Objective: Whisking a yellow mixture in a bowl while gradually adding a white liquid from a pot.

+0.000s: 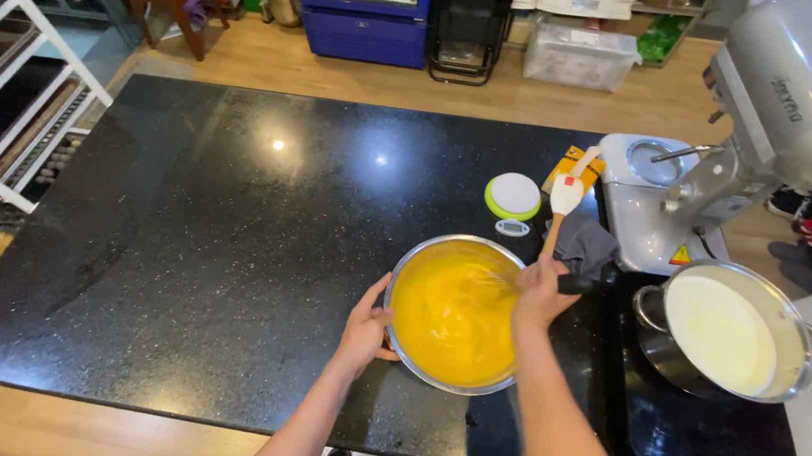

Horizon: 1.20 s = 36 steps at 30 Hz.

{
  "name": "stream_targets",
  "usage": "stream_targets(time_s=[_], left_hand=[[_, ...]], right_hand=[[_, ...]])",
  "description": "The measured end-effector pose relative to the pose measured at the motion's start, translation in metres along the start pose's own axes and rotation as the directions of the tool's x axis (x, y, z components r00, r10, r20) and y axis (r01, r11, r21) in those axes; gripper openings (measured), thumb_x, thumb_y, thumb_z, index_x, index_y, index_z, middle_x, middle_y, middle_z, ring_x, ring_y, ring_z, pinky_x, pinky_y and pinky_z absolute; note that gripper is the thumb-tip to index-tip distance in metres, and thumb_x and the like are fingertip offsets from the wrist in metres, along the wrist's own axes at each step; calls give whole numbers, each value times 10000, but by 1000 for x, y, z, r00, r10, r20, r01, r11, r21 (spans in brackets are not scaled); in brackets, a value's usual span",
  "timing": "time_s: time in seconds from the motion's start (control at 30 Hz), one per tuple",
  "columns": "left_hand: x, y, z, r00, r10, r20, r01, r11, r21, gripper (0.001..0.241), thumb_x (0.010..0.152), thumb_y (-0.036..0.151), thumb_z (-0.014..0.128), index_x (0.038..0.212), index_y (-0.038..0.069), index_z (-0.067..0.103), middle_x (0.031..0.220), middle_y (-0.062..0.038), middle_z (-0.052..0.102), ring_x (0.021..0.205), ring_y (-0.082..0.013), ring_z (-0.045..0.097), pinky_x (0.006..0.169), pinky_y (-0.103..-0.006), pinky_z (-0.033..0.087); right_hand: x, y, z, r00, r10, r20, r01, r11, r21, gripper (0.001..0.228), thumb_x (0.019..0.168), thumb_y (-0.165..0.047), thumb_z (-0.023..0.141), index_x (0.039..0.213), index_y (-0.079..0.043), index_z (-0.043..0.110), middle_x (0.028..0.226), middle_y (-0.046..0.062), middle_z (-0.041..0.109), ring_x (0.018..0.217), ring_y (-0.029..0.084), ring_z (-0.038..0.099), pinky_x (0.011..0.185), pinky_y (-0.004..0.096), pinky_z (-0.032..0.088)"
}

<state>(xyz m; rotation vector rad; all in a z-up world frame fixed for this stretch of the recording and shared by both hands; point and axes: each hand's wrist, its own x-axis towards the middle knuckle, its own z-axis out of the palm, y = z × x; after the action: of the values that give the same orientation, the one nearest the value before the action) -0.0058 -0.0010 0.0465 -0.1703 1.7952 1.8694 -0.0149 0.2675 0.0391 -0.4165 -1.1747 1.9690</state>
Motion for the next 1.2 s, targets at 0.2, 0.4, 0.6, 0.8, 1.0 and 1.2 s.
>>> stream_targets(time_s=[0.2,0.4,0.6,0.8,1.0,1.2], left_hand=[[11,-9,-13,996,82,38,-79,995,-63,709,932,57,516,1583,276,339,818,-111,660,605,-156,628,508,-344,612],[12,-8,-13,997,61,54,-61,998,-10,679,954,62,496,1584,276,362,829,-93,658,612,-153,638,537,-336,619],[8,-9,-1,998,67,-3,-67,997,-35,647,984,63,450,1571,315,347,863,-75,674,649,-151,647,540,-342,625],[17,-11,-8,998,59,8,-59,998,-28,640,998,75,452,1576,320,328,868,-103,666,634,-165,638,538,-343,635],[19,-8,-9,995,85,56,-85,996,0,612,1010,105,436,1572,318,318,909,-64,675,684,-143,692,553,-334,643],[12,-4,0,998,56,17,-56,998,-7,630,1018,92,448,1591,315,311,860,-104,660,606,-153,601,515,-330,602]], right_hand=[[-44,22,-31,808,383,448,-402,914,-55,381,974,-123,596,628,-81,444,576,14,379,574,166,436,697,356,439],[6,-39,-42,792,483,375,-369,866,-337,360,909,-97,645,604,-64,457,538,21,449,453,168,450,485,348,379],[-1,-13,2,992,31,121,-8,983,-185,364,950,-101,700,651,-65,496,591,-6,453,487,110,416,492,295,317],[-32,35,-25,888,293,355,-306,952,-22,398,1003,-197,646,667,-92,461,616,-12,415,580,126,433,629,311,394],[15,-18,-38,755,478,449,-376,876,-302,388,931,-155,644,607,-81,442,513,1,399,434,164,420,480,344,365],[24,-4,-6,979,61,193,-29,986,-164,428,1023,-207,652,671,-104,433,583,-23,398,472,118,367,482,307,292]])
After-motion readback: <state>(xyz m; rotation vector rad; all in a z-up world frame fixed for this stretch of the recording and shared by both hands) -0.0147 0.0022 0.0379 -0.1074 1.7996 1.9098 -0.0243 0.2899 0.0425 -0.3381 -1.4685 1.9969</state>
